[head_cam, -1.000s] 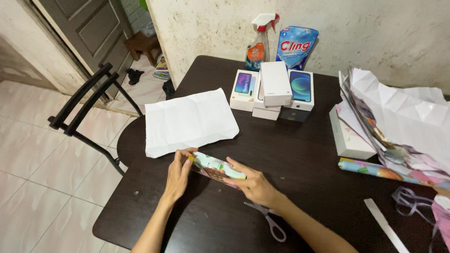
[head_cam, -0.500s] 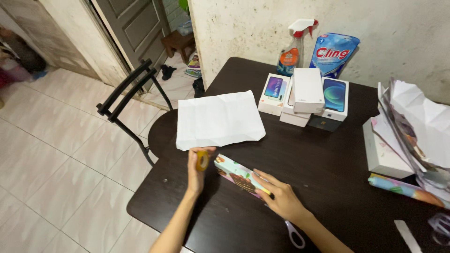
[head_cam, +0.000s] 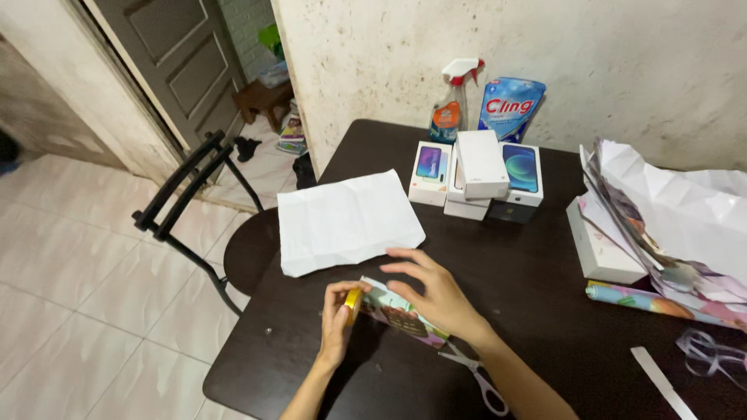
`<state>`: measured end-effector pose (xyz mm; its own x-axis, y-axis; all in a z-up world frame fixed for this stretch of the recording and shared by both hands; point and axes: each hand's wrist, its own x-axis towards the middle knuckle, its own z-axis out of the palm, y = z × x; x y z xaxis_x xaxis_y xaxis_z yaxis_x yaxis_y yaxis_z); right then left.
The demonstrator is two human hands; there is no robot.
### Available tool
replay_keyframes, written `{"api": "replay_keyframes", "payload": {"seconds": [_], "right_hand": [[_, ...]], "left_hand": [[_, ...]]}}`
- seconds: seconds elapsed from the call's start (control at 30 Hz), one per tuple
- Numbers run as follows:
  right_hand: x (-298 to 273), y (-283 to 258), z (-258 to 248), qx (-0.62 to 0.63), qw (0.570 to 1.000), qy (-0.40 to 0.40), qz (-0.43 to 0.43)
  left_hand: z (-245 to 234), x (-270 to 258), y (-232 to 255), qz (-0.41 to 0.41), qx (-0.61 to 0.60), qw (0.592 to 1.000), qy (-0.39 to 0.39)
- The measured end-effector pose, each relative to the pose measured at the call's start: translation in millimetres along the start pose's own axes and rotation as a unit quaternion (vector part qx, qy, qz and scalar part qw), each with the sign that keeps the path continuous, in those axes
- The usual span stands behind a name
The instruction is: The person wraps a small rectangular box with patterned paper, folds the edges, and secures them with tape. They use scissors to cut tape and ribbon, then tie a ribbon around the finished package.
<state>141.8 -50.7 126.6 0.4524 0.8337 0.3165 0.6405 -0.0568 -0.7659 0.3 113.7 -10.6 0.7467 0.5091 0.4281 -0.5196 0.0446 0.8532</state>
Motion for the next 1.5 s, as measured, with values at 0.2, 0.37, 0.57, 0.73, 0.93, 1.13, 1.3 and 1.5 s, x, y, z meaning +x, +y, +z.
{"api": "replay_keyframes", "payload": {"seconds": [0.2, 0.37, 0.57, 0.73, 0.93, 1.13, 1.3, 1.5], "right_hand": [[22.0, 3.7, 19.1, -0.002, 0.998, -0.046, -0.047], [23.0, 3.9, 23.6, -0.038, 0.997, -0.040, -0.058], [30.2, 11.9, 34.2, -0.076, 0.994, -0.021, -0.078], [44.6, 18.3, 39.6, -0.089, 0.991, -0.047, -0.083], [42.2, 12.9, 37.5, -0.029, 0.990, 0.003, -0.136], [47.2, 34.1, 31.6, 0.022, 1.000, -0.017, -0.010], [55.7, 67.0, 37.5, 0.138, 0.984, -0.093, 0.060], [58.6, 94.8, 37.9, 0.127, 0.976, -0.135, 0.115]], "left_hand": [[-2.0, -8.2, -2.0, -0.003, 0.037, 0.999, -0.021], [-3.1, -8.3, -7.2, -0.027, 0.074, 0.997, -0.006], [0.1, -5.6, 3.0, -0.038, 0.091, 0.995, 0.002], [8.6, -0.2, 24.4, -0.054, 0.088, 0.995, -0.001], [14.1, 1.5, 22.2, 0.002, 0.233, 0.971, 0.054], [4.0, 1.5, 30.0, 0.054, 0.472, 0.879, 0.050], [14.0, -3.5, 42.1, 0.099, 0.517, 0.850, 0.025], [21.2, -8.2, 38.6, 0.013, 0.499, 0.867, 0.012]]}}
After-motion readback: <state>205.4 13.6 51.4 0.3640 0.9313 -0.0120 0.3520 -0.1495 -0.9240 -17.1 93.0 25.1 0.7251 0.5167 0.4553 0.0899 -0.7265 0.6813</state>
